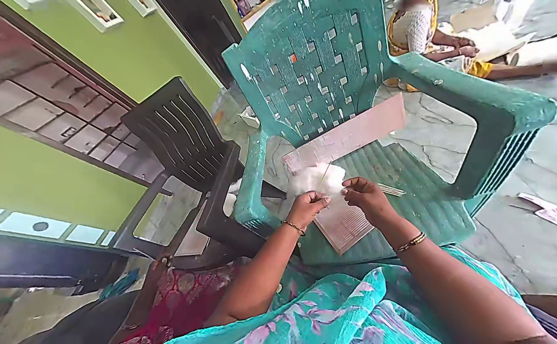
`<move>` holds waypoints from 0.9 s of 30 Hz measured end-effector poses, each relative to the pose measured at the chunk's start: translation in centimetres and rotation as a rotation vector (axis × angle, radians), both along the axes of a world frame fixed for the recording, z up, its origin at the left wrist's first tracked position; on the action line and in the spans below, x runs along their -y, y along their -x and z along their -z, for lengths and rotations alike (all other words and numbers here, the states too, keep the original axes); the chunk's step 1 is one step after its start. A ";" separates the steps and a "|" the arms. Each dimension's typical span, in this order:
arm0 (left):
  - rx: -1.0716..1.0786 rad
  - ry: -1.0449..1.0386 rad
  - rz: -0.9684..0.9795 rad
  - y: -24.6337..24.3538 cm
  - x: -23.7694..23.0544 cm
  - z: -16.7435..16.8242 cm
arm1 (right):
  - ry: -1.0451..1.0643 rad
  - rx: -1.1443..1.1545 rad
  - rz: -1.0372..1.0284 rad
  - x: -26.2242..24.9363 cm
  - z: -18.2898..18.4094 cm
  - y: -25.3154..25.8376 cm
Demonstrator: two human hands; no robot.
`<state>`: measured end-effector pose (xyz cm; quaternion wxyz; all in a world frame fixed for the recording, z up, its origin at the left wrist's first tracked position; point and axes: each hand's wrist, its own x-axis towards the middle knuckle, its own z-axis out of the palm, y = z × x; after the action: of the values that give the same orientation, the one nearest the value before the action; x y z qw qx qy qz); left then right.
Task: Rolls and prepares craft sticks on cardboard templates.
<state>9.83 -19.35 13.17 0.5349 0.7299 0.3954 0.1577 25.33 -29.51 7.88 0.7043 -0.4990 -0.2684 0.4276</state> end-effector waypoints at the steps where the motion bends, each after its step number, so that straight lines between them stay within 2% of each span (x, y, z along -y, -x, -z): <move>1: -0.009 0.000 -0.003 0.1 0.0 0.1 | 0.005 0.005 0.004 0.1 -0.1 -0.2; 5: -0.033 0.013 0.006 0.5 0.2 0.3 | 0.064 0.096 -0.003 0.2 -0.2 -0.3; 13: -0.370 -0.033 0.031 2.9 0.1 2.3 | 0.359 0.728 -0.091 0.6 -0.2 0.9; 18: -0.494 -0.079 0.090 4.7 0.5 3.1 | 0.447 0.826 -0.137 -0.1 0.8 2.2; 22: -0.452 -0.154 0.133 5.9 1.2 3.3 | 0.522 0.905 -0.144 -0.2 1.2 2.6; 27: -0.558 -0.221 0.224 6.7 1.1 3.4 | 0.541 0.945 -0.121 -0.3 1.5 2.7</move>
<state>3.10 -20.44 9.80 0.3371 0.8376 0.4246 -0.0665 22.65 -29.16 6.34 0.3277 -0.7838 -0.4643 0.2503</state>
